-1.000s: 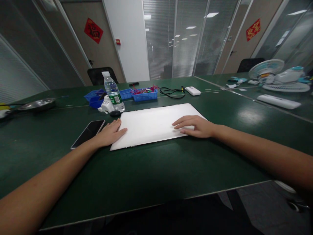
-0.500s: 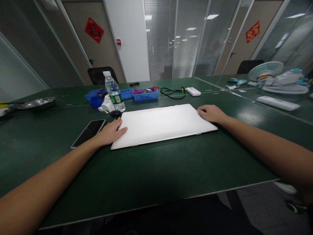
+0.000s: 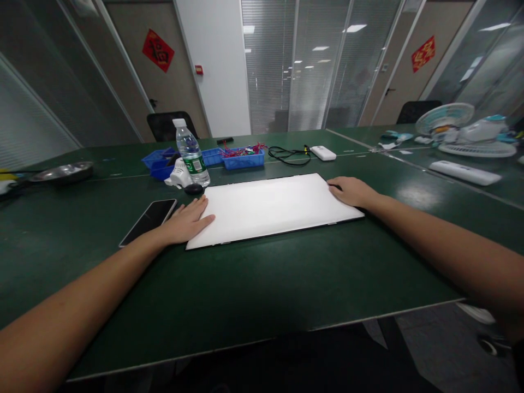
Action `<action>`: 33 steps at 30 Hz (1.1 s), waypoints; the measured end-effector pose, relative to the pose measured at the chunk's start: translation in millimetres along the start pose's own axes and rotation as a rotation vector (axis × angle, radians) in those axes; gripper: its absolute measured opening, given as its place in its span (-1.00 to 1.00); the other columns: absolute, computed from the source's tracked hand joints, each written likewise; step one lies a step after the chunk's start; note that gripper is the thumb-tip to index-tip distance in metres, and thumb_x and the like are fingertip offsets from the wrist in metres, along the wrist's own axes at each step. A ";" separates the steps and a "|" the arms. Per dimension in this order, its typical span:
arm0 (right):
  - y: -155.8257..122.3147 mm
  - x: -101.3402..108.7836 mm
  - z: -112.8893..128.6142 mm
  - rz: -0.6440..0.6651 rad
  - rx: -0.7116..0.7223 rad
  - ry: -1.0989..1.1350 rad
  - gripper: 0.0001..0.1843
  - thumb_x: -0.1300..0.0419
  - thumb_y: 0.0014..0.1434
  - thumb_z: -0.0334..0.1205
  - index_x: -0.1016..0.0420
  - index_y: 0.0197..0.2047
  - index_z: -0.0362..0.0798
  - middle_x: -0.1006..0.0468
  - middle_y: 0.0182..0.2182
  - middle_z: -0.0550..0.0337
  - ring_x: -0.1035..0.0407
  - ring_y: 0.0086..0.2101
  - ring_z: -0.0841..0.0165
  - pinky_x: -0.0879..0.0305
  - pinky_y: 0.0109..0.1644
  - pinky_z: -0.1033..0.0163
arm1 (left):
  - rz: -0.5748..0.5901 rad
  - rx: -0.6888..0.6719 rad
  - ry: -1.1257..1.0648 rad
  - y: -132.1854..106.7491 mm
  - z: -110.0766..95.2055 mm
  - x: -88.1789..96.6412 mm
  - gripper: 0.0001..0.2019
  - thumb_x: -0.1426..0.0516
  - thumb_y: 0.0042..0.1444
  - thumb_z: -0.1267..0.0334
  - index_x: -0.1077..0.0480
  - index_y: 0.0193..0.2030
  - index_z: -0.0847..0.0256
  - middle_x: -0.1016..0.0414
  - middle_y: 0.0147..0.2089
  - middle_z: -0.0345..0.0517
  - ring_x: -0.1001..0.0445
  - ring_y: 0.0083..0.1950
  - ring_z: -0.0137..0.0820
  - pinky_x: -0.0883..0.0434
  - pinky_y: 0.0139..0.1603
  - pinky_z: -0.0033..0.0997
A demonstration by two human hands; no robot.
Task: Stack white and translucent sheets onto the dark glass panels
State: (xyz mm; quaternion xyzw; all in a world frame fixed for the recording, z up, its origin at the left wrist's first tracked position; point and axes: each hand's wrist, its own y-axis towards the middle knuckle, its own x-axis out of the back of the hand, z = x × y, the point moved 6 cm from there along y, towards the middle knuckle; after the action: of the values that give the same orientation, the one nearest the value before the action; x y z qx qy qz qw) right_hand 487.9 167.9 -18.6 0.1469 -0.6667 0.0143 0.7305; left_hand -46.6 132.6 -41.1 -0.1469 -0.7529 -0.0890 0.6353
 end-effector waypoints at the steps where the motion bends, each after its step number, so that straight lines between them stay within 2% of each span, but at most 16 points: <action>1: 0.1 -0.2 0.4 0.001 0.004 0.002 -0.31 0.00 0.44 0.08 -0.53 0.45 -0.05 -0.55 0.33 -0.02 -0.48 0.24 -0.04 -0.39 0.36 -0.14 | -0.006 -0.001 0.004 -0.1 -0.5 0.7 -0.05 0.16 0.40 -0.32 0.08 0.71 0.34 0.23 0.73 0.26 0.16 0.73 0.17 0.05 0.64 0.42; 4: 0.8 -1.9 1.5 0.013 0.029 0.008 -0.33 0.00 0.44 0.03 -0.50 0.47 -0.02 -0.51 0.36 0.03 -0.45 0.27 -0.02 -0.36 0.40 -0.16 | -0.046 -0.035 0.036 -3.3 -4.0 7.0 -0.09 0.18 0.42 -0.32 -0.01 0.69 0.29 0.18 0.73 0.21 0.15 0.73 0.21 0.06 0.62 0.47; 6: 1.4 -3.3 1.5 0.026 0.045 0.011 -0.37 0.01 0.43 -0.01 -0.57 0.41 0.00 -0.53 0.35 0.06 -0.44 0.29 0.00 -0.36 0.41 -0.15 | -0.053 -0.148 0.056 -9.0 -12.8 12.9 -0.12 0.19 0.44 -0.33 -0.06 0.68 0.24 0.12 0.73 0.14 0.16 0.73 0.17 0.15 0.64 0.46; 9: 2.3 -4.4 -0.3 0.034 0.051 0.014 -0.37 0.03 0.44 -0.01 -0.59 0.40 0.00 -0.53 0.35 0.09 -0.44 0.29 0.00 -0.38 0.40 -0.15 | 0.039 -0.386 0.036 -22.8 -33.2 17.2 -0.15 0.10 0.43 -0.36 -0.10 0.68 0.09 0.04 0.73 -0.01 0.12 0.74 0.07 0.17 0.69 0.30; 12: 2.8 -4.7 -2.1 0.034 0.051 0.019 -0.37 0.02 0.43 0.01 -0.58 0.40 0.05 -0.52 0.36 0.13 -0.45 0.28 0.00 -0.39 0.39 -0.16 | 0.125 -0.492 0.011 -33.1 -47.9 18.5 -0.06 -0.10 0.30 -0.42 -0.09 0.68 -0.03 0.03 0.73 -0.08 0.08 0.73 0.09 0.08 0.69 0.24; 15: 3.3 -5.0 -3.0 0.032 0.048 0.026 -0.37 0.01 0.43 0.01 -0.58 0.40 0.07 -0.53 0.35 0.15 -0.44 0.28 -0.01 -0.39 0.39 -0.19 | 0.124 -0.515 0.019 -35.3 -53.7 19.1 -0.01 -0.21 0.24 -0.39 -0.08 0.68 -0.02 0.00 0.72 -0.06 0.04 0.72 0.11 0.02 0.68 0.26; 19: 3.7 -5.2 -3.1 0.031 0.039 0.033 -0.38 -0.03 0.41 0.01 -0.59 0.39 0.07 -0.52 0.36 0.14 -0.45 0.28 -0.03 -0.39 0.39 -0.20 | 0.090 -0.520 0.011 -33.5 -51.3 19.6 -0.13 -0.21 0.29 -0.31 -0.20 0.64 -0.02 -0.13 0.68 -0.08 -0.07 0.69 0.05 -0.07 0.66 0.20; 24: 2.8 -3.4 -3.1 0.033 0.026 0.035 -0.39 -0.01 0.42 0.03 -0.60 0.39 0.11 -0.53 0.35 0.18 -0.46 0.28 -0.02 -0.40 0.38 -0.20 | 0.061 -0.506 -0.011 -33.0 -48.8 20.9 -0.20 -0.21 0.28 -0.30 -0.32 0.57 -0.06 -0.24 0.64 -0.11 -0.16 0.66 0.03 -0.13 0.64 0.18; 29: 2.5 -2.8 -3.4 0.042 0.018 0.034 -0.37 0.00 0.43 0.03 -0.59 0.41 0.05 -0.54 0.34 0.13 -0.48 0.26 -0.04 -0.41 0.36 -0.19 | 0.051 -0.514 -0.023 -34.0 -51.8 22.1 -0.19 -0.20 0.28 -0.32 -0.32 0.58 -0.02 -0.17 0.67 -0.06 -0.15 0.66 0.05 -0.11 0.65 0.15; 33: 2.0 -3.0 -2.4 0.034 0.019 0.033 -0.38 0.00 0.44 0.04 -0.60 0.39 0.07 -0.55 0.33 0.14 -0.48 0.25 -0.02 -0.41 0.36 -0.17 | 0.036 -0.520 -0.037 -33.6 -49.3 22.8 -0.14 -0.15 0.27 -0.41 -0.27 0.60 -0.05 -0.10 0.70 -0.08 -0.10 0.67 0.14 -0.10 0.64 0.23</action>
State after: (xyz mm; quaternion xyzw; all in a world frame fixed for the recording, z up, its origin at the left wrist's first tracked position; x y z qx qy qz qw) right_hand 489.4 170.9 -21.4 0.1422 -0.6570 0.0356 0.7395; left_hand -15.4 87.7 -8.2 -0.3202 -0.7136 -0.2656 0.5637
